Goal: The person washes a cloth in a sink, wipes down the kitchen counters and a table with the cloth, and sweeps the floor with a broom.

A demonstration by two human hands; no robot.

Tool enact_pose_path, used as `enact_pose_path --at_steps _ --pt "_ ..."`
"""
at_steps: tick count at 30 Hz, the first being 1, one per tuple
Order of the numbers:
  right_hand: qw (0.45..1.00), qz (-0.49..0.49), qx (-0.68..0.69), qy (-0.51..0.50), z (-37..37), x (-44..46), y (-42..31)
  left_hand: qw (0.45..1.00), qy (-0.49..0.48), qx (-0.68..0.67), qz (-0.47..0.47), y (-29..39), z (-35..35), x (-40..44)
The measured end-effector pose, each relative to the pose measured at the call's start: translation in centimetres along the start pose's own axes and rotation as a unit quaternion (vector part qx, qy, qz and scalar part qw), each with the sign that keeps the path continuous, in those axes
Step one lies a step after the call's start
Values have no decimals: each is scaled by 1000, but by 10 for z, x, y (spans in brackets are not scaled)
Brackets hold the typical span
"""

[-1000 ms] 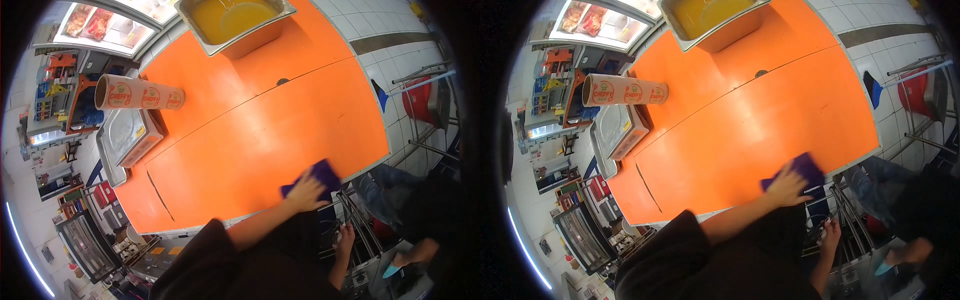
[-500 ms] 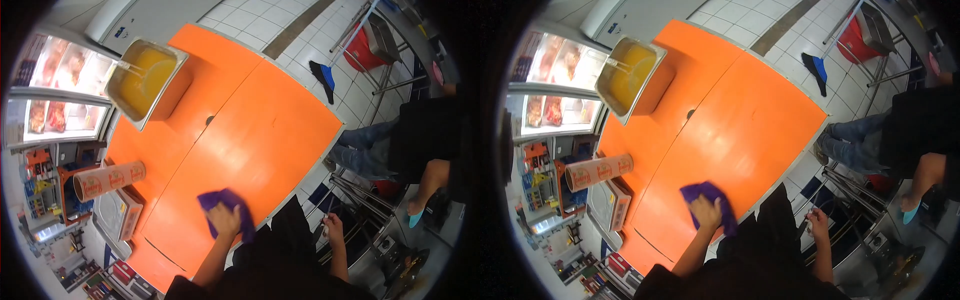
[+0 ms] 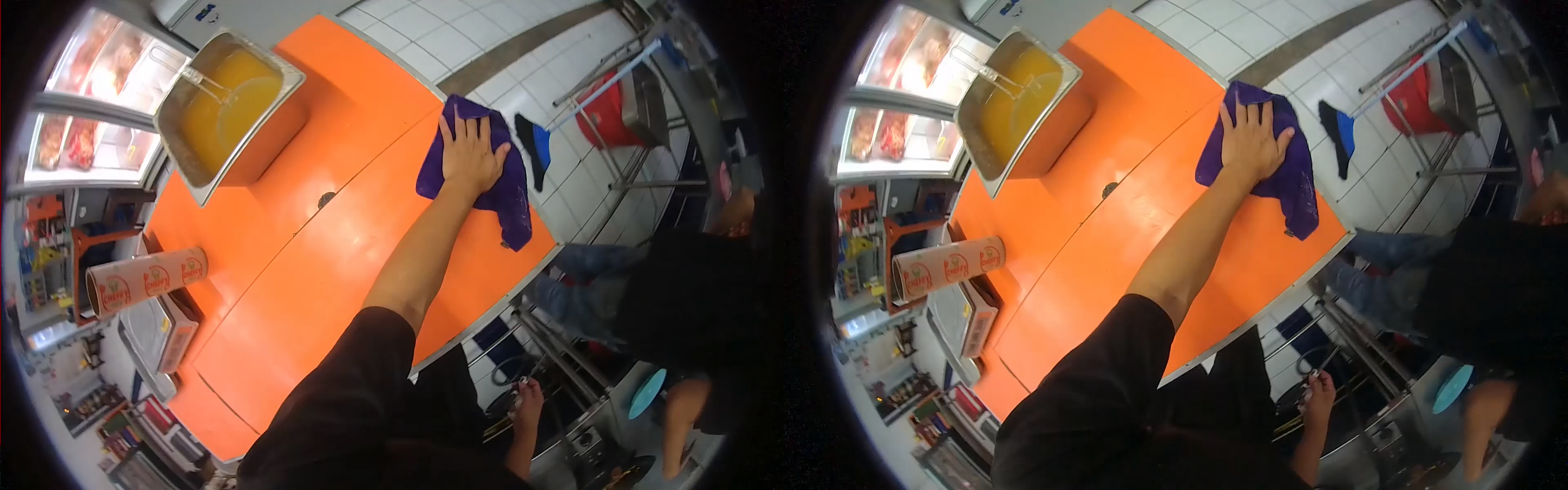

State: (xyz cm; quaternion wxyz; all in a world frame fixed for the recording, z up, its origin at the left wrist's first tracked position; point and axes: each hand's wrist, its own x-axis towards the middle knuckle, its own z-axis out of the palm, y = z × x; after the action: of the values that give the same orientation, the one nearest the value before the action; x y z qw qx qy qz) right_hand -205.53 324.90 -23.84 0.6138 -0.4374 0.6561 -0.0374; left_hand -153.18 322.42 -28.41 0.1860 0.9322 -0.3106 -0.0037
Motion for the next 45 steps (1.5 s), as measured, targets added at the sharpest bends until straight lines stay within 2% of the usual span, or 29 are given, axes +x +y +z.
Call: enact_pose_path --at_steps 2,3,5,8,12,13,15,17,18,19,21,22,23,24,26,27,29,31,33,39,40,42,45 --pt "999 -22 -24 -13 5 -7 -7 991 110 -44 64 -7 3 -26" --pt "999 -30 -22 -16 6 -4 -5 996 41 -29 72 -15 -12 -51" --pt "995 -74 -27 -56 1 0 5 997 28 -39 65 -40 -40 -117" --pt "994 -32 -64 -79 11 -13 -6 1000 -22 -20 10 -94 -90 -235" --pt "994 -12 -42 -102 17 -15 13 986 -80 61 -135 -179 -150 -417" --pt "995 -26 -40 -90 17 -11 19 969 -121 99 -192 -199 -168 -459" --pt "994 -38 -42 -88 19 -3 29 948 -101 102 -283 -251 -191 -553" --pt "991 -73 -101 -47 17 4 38 868 -143 184 -439 -282 -217 -624" --pt "989 -80 -114 -52 17 2 36 802 -150 195 -545 -286 -225 -640" --pt "989 -74 -116 -54 21 3 39 799 -153 200 -547 -298 -212 -650" --pt "976 -131 -161 -65 23 7 42 795 -25 137 -591 -320 -166 -659" --pt "977 -124 -163 -64 24 5 43 788 -89 159 -588 -317 -145 -633" --pt "969 -129 -200 -70 25 2 41 834 7 126 -537 -281 -149 -570" --pt "959 -135 -235 -79 28 5 37 865 17 78 -495 -283 -118 -549" --pt "959 -133 -237 -81 27 12 42 922 4 81 -378 -227 -105 -445" --pt "959 -136 -235 -78 29 16 43 942 -3 158 -296 -214 -86 -405" --pt "975 -62 -205 -55 48 2 14 961 -46 82 -259 -163 -107 -288" --pt "974 -69 -212 -50 42 14 16 972 -36 80 -217 -146 -87 -209" --pt "963 -131 -217 -87 27 41 33 978 3 89 -188 -134 -68 -132" --pt "976 -95 -192 -47 63 32 -31 979 106 86 -150 -153 -28 54" --pt "975 -105 -190 -47 67 32 -38 982 100 80 -142 -160 -29 84" --pt "972 -139 -183 -49 80 31 -53 983 103 68 -136 -164 -28 120" --pt "974 -138 -174 -36 91 20 -76 987 87 76 -114 -158 -26 104"
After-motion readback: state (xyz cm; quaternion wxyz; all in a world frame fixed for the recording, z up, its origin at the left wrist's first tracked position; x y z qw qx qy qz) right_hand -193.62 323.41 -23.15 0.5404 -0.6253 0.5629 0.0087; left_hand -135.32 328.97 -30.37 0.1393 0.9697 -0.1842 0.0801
